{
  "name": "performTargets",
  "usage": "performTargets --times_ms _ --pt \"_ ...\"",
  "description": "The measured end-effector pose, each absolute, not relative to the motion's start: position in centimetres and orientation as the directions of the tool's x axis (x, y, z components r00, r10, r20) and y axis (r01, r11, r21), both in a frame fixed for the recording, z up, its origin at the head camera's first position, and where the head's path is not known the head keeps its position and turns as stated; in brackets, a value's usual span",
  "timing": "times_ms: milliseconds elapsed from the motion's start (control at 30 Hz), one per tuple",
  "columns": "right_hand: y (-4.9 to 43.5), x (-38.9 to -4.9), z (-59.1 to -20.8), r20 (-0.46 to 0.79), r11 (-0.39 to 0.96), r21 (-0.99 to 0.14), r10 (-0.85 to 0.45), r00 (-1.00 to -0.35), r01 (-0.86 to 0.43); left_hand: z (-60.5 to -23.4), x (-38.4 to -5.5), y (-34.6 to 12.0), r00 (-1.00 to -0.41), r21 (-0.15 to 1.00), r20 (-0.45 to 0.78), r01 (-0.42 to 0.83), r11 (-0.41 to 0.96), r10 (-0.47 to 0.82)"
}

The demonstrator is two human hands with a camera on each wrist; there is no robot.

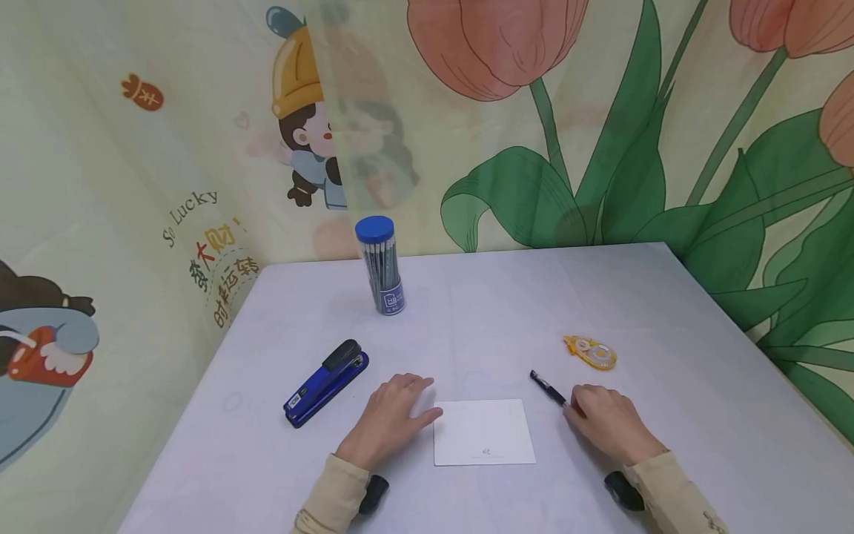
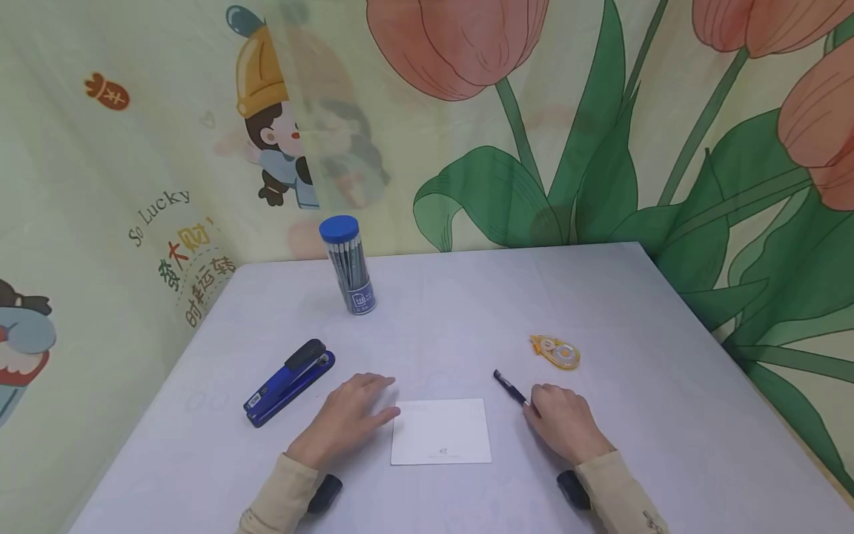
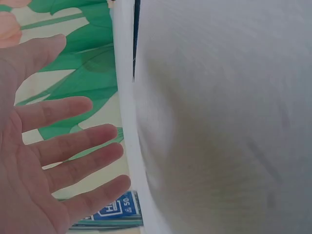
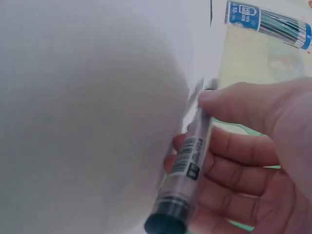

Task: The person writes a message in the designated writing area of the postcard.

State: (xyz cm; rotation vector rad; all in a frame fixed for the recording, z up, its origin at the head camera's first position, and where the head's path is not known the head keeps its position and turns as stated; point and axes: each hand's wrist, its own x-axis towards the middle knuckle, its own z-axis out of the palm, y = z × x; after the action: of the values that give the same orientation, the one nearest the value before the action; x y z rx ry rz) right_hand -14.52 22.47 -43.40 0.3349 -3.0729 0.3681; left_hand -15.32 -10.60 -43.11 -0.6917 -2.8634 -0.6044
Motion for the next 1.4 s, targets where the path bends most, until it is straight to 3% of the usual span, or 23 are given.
performTargets --times_ms 333,600,800,1133,1400 --pt "22.4 -14.2 -43.1 0.238 0.906 -0.222 -0.307 -0.922 -0.359 -42.8 -15.1 -10.0 -0.86 0.343 0.274 0.506 0.792 0.431" --pt "22.1 -14.0 -43.4 0.582 0.773 -0.067 -0.483 -0.654 -0.63 -42.2 -14.9 -9.2 -0.83 0.346 0.304 0.553 0.758 0.468" --pt "21.5 -13.9 -43.2 0.669 0.701 -0.053 -0.504 -0.546 -0.712 -42.0 -14.7 -8.7 -0.795 0.322 0.343 0.599 0.733 0.5" --pt "20.4 -13.3 -42.9 0.689 0.639 -0.066 -0.527 -0.498 -0.766 -41.9 -14.2 -7.4 -0.76 0.317 0.361 0.645 0.695 0.54" --pt "19.4 -13.1 -42.9 0.658 0.607 -0.077 -0.565 -0.497 -0.791 -41.6 -13.7 -6.6 -0.708 0.311 0.398 0.702 0.64 0.583"
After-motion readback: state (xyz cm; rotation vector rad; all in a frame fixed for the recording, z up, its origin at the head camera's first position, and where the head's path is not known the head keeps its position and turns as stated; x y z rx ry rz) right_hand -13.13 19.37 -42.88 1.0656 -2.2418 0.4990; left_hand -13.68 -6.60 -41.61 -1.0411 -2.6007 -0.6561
